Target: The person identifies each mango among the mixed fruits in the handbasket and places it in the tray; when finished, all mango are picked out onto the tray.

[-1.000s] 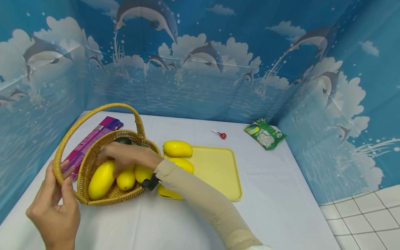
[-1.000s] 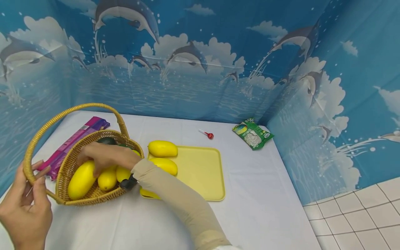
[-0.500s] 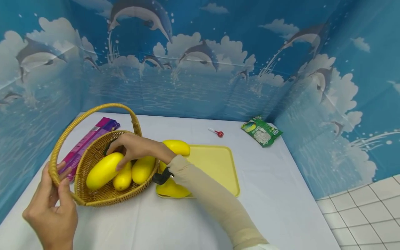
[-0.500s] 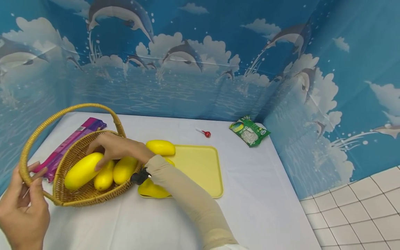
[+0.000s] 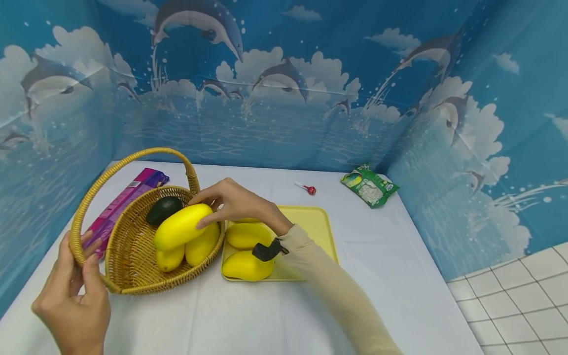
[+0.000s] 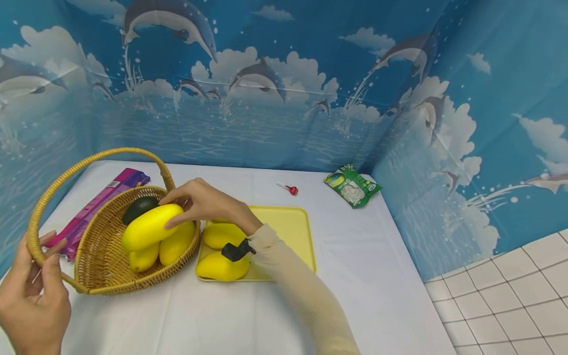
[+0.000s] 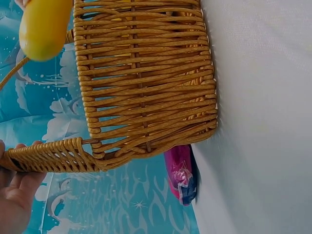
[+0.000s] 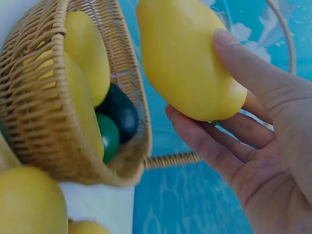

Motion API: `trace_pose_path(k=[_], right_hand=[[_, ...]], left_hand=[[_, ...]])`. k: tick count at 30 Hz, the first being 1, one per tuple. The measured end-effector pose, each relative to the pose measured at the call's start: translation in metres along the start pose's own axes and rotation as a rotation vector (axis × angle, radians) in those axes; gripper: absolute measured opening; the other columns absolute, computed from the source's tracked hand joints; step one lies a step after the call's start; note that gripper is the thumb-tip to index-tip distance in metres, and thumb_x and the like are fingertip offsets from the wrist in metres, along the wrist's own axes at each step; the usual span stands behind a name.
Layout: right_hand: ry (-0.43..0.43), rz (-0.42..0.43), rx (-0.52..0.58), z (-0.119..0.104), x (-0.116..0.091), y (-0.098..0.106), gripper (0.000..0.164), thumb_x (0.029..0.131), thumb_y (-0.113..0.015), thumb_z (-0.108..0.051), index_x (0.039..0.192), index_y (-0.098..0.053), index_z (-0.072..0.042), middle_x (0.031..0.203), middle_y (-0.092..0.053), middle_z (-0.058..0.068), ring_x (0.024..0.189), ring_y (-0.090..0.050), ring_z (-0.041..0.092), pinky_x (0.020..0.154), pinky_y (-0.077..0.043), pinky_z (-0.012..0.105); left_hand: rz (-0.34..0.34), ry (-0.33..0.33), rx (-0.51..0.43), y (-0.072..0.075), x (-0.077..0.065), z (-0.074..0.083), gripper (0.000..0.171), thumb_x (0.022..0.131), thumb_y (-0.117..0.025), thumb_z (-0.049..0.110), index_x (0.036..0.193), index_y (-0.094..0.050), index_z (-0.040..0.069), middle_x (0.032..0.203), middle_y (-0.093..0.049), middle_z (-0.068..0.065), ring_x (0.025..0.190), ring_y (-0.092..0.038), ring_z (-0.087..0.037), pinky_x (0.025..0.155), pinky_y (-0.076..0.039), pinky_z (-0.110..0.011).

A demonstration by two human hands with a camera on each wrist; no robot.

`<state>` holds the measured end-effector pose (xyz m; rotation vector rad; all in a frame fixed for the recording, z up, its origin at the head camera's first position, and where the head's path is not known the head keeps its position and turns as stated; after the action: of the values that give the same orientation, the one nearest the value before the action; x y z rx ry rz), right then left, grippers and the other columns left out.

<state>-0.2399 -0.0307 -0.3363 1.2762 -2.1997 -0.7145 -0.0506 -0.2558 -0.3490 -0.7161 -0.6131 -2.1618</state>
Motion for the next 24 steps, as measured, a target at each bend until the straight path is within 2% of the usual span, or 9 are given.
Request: trace_pose_path(k=[4,8,14,21,24], right_hand=[[0.021,0.084,0.035,0.003,-0.027,0.017,0.047,0.093,-0.086,-0.011,0.137,-0.072,-0.001,0.130,-0.077,0.012,0.108,-0.074,0.009,0.092,-0.065,0.025],[0.005,0.180,0.086,0.012,-0.056,0.034,0.045,0.093,-0.085,-0.006,0.136,-0.073,0.000,0.131,-0.076,0.014,0.110,-0.075,0.015,0.093,-0.067,0.032],[-0.098,0.304,0.076,0.035,-0.103,0.056,0.040,0.095,-0.082,-0.004,0.135,-0.074,-0.001,0.132,-0.075,0.013,0.115,-0.073,0.024,0.097,-0.065,0.033],[-0.201,0.440,0.148,0.068,-0.162,0.075,0.039,0.098,-0.077,-0.001,0.137,-0.071,0.001,0.136,-0.072,0.019,0.123,-0.071,0.030,0.098,-0.065,0.037],[-0.217,0.490,0.179,0.083,-0.185,0.079,0.035,0.099,-0.076,0.001,0.134,-0.073,0.003,0.133,-0.073,0.021,0.122,-0.072,0.031,0.097,-0.065,0.038]], left_hand=[[0.000,-0.010,-0.012,0.000,0.000,0.000,0.052,0.103,-0.067,-0.001,0.151,-0.063,0.018,0.138,-0.073,-0.014,0.117,-0.071,0.002,0.094,-0.055,-0.009],[0.021,-0.019,-0.045,0.001,0.000,0.001,0.049,0.102,-0.069,-0.003,0.148,-0.066,0.015,0.135,-0.074,-0.016,0.114,-0.072,0.004,0.092,-0.055,-0.008],[0.038,-0.007,-0.024,0.001,0.000,0.016,0.050,0.102,-0.067,-0.006,0.147,-0.066,0.014,0.133,-0.074,-0.017,0.112,-0.069,0.010,0.092,-0.054,-0.006],[0.029,-0.001,-0.037,0.000,0.000,0.006,0.050,0.101,-0.067,-0.007,0.147,-0.066,0.012,0.135,-0.073,-0.016,0.116,-0.071,0.004,0.093,-0.055,-0.009],[0.031,0.007,-0.016,0.000,0.000,0.012,0.051,0.101,-0.067,-0.008,0.148,-0.066,0.012,0.135,-0.073,-0.016,0.116,-0.069,0.006,0.094,-0.055,-0.008]])
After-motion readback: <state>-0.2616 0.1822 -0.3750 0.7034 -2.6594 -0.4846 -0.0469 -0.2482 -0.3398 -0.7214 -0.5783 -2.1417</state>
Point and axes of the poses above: each hand's wrist, its own x-axis towards the middle knuckle, its own y-axis out of the back of the hand, z = x × y, the point moved 8 cm from there along x, towards the middle knuckle
